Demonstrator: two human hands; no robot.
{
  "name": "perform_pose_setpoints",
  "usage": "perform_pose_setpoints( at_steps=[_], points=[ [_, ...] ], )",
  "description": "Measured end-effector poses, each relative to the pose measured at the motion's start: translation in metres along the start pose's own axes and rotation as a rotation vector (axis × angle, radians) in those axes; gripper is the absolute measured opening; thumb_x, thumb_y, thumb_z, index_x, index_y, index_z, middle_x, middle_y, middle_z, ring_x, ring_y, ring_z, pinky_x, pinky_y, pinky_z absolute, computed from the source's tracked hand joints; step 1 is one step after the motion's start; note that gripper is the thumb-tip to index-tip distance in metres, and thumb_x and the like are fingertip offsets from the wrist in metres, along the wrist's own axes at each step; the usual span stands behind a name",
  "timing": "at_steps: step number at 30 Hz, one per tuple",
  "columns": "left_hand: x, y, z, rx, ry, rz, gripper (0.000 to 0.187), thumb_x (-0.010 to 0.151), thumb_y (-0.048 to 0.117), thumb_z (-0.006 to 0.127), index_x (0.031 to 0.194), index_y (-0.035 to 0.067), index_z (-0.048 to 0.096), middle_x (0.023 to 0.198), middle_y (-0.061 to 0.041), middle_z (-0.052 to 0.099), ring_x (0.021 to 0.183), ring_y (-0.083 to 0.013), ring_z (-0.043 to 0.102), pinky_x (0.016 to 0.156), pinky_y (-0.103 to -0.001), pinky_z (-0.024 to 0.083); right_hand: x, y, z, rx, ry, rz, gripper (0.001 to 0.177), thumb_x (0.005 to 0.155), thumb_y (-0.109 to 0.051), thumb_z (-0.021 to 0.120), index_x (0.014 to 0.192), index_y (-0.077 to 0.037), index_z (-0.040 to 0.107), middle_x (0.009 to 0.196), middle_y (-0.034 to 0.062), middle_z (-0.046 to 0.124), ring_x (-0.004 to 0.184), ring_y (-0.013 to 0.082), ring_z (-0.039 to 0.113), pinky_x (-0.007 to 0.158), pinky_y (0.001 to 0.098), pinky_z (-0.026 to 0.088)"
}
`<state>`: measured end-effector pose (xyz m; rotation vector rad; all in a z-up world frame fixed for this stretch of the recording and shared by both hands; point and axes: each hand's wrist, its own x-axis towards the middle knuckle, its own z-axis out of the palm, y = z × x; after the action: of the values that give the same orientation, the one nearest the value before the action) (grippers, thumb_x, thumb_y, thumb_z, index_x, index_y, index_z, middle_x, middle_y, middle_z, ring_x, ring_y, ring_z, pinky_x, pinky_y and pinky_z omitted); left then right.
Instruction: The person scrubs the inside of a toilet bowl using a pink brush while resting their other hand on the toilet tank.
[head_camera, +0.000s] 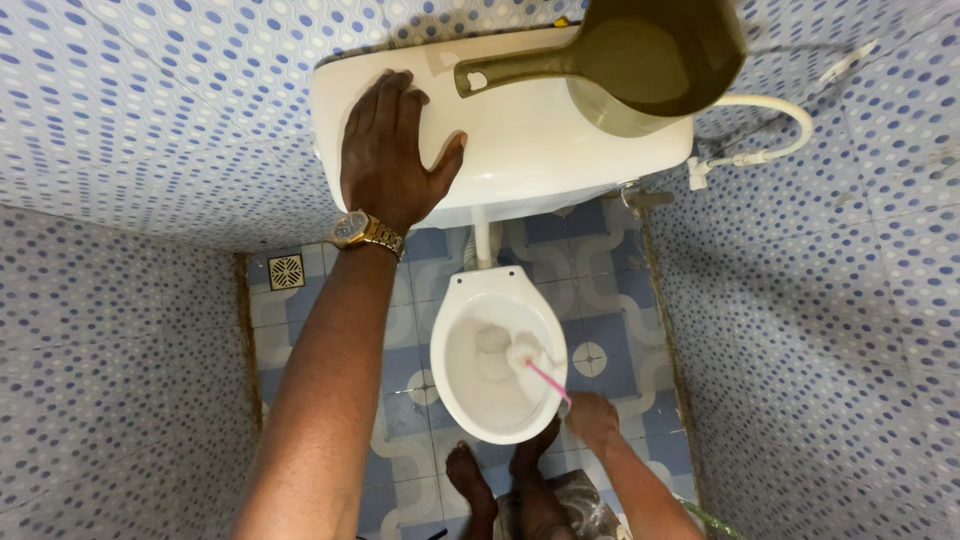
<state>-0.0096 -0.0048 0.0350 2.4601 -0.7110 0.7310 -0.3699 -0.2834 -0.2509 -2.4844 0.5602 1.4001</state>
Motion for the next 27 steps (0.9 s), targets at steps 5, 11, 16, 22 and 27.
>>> perform_pose_setpoints(
  at_steps=[5,11,16,22,27],
  points=[
    [-0.001,0.0,0.001,0.003,0.004,0.008,0.048,0.097,0.038,0.077,0.121,0.0,0.061,0.14,-0.023,0.057,0.136,-0.0413,0.052,0.115,-0.053,0.042,0.01,-0.012,-0.034,-0.035,0.108,-0.066,0.041,0.096,-0.018,0.057,0.137,-0.015,0.062,0.118,0.014,0.074,0.111,0.0317,0.07,0.097,0.0448,0.057],
    [0.0,0.001,-0.001,0.0,-0.014,-0.009,0.048,0.096,0.039,0.077,0.12,0.0,0.061,0.139,-0.023,0.057,0.135,-0.0419,0.052,0.114,-0.054,0.042,-0.01,-0.005,0.0,0.002,-0.006,0.004,0.047,0.089,-0.009,0.061,0.135,-0.017,0.064,0.124,0.0108,0.07,0.118,0.029,0.067,0.104,0.0432,0.054],
    [0.001,0.0,0.0,-0.007,0.001,-0.004,0.049,0.096,0.039,0.077,0.119,0.0,0.062,0.139,-0.023,0.057,0.135,-0.0416,0.052,0.114,-0.053,0.043,-0.031,-0.013,-0.014,0.056,-0.131,0.071,0.041,0.091,-0.012,0.061,0.131,-0.015,0.069,0.123,0.0106,0.072,0.119,0.0271,0.068,0.105,0.0412,0.054],
    [0.001,-0.001,0.001,0.018,-0.002,0.009,0.049,0.096,0.039,0.077,0.119,-0.001,0.061,0.138,-0.023,0.057,0.134,-0.0412,0.052,0.113,-0.053,0.043,-0.002,-0.022,-0.04,0.002,0.04,-0.04,0.033,0.103,-0.031,0.055,0.125,-0.013,0.071,0.12,0.0122,0.072,0.113,0.0311,0.068,0.101,0.0463,0.054],
    [0.0,0.0,0.001,0.007,-0.005,0.001,0.048,0.096,0.039,0.077,0.119,-0.001,0.061,0.138,-0.023,0.057,0.135,-0.0412,0.052,0.114,-0.053,0.043,0.01,-0.013,-0.037,-0.105,0.127,-0.102,0.038,0.097,-0.017,0.053,0.133,-0.016,0.065,0.114,0.0121,0.076,0.106,0.0302,0.072,0.096,0.045,0.058]
  ],
)
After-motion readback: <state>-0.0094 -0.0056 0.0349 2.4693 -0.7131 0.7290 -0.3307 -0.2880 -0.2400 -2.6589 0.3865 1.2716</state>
